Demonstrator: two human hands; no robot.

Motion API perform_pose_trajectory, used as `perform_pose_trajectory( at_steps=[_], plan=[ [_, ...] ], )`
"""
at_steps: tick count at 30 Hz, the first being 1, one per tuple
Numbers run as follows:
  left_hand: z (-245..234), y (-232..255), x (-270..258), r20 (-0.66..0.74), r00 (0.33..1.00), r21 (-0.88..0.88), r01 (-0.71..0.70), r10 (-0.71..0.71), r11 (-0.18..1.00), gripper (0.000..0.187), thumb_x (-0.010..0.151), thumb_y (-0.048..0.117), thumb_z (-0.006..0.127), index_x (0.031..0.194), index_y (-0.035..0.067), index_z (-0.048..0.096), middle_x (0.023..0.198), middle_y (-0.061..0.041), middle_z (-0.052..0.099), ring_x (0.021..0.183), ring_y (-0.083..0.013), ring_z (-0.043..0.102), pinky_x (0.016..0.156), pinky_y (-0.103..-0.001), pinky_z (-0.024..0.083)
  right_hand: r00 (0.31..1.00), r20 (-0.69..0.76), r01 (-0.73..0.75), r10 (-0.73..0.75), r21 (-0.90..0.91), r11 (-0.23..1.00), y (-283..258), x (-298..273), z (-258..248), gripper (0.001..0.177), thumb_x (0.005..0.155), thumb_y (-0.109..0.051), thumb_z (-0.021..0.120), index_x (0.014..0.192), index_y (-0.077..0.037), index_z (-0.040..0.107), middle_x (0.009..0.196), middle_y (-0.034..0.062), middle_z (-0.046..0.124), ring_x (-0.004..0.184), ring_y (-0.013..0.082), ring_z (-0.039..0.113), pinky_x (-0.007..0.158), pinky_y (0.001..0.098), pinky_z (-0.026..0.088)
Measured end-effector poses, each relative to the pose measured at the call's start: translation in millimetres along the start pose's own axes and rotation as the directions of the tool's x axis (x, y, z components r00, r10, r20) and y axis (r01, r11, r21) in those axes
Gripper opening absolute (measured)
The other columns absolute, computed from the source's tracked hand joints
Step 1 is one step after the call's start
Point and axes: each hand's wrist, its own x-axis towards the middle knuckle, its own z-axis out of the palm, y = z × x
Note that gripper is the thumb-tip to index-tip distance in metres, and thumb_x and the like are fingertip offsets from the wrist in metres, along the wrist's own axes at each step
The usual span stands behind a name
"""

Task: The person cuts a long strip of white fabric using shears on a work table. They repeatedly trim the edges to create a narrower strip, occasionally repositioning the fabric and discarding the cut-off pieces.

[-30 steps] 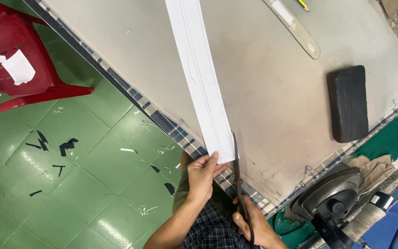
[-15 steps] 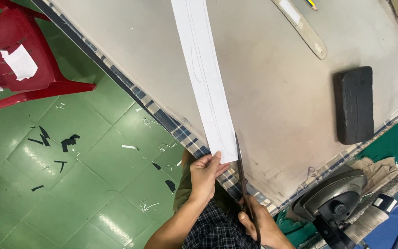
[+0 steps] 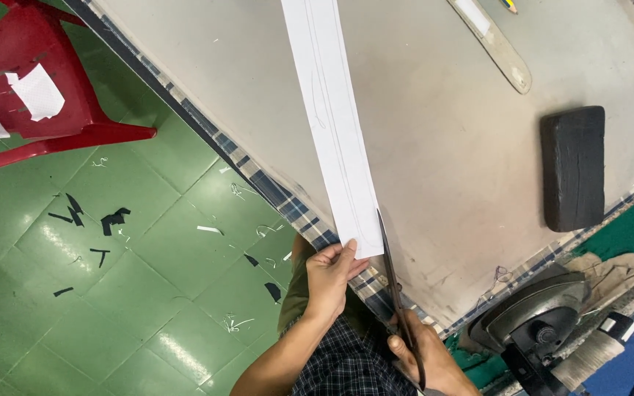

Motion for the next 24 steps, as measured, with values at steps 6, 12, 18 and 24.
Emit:
perform_pose_trajectory(
  at_steps=[6, 12, 18, 24],
  plan=[
    [-1, -4, 2, -0.022, 0.999, -0.006, 0.023, -0.024, 1.0, 0.029, 0.088, 0.016, 0.074, 0.105, -0.008, 0.076, 0.103, -0.023, 0.079, 0.085, -0.0324, 0.079, 0.085, -0.044, 0.069, 1.0, -0.013, -0.021, 0.021, -0.014, 1.0, -8, -4, -6, 0.069, 0.08, -0.072, 0.047, 0.115, -0.015, 0.064, 0.081, 0.0032, 0.064, 0.067, 0.0155, 0.056, 0.062, 0.0366, 0.041],
    [-3, -7, 4, -0.008, 1.0, -0.006, -0.006, 0.006, 1.0, 0.026, 0.088, 0.015, 0.075, 0.101, -0.007, 0.076, 0.099, -0.022, 0.079, 0.083, -0.0338, 0.079, 0.083, -0.045, 0.07, 0.999, -0.039, 0.009, -0.013, -0.101, 0.995, -9, -5, -10, 0.066, 0.084, -0.07, 0.046, 0.116, -0.015, 0.063, 0.085, 0.0014, 0.069, 0.073, 0.0165, 0.065, 0.067, 0.0352, 0.045],
    [-2, -5, 3, -0.013, 1.0, -0.009, 0.01, -0.01, 1.0, 0.029, 0.087, 0.016, 0.076, 0.104, -0.008, 0.076, 0.101, -0.024, 0.079, 0.085, -0.0342, 0.079, 0.084, -0.046, 0.07, 1.0, -0.025, -0.002, 0.002, -0.017, 1.0, 2, -2, -15, 0.054, 0.089, -0.059, 0.053, 0.117, -0.015, 0.064, 0.09, 0.0011, 0.071, 0.078, 0.0132, 0.061, 0.071, 0.0339, 0.044],
    [-2, -5, 5, -0.021, 0.999, -0.037, 0.039, -0.04, 0.999, 0.024, 0.088, 0.011, 0.076, 0.101, -0.008, 0.076, 0.101, -0.024, 0.079, 0.084, -0.0327, 0.079, 0.08, -0.043, 0.07, 0.987, 0.144, -0.072, 0.076, -0.032, 0.997, 15, -14, -42, 0.087, 0.086, -0.067, 0.049, 0.159, -0.024, 0.031, 0.158, -0.0019, 0.053, 0.149, 0.0137, 0.046, 0.123, 0.0328, 0.031]
  ],
)
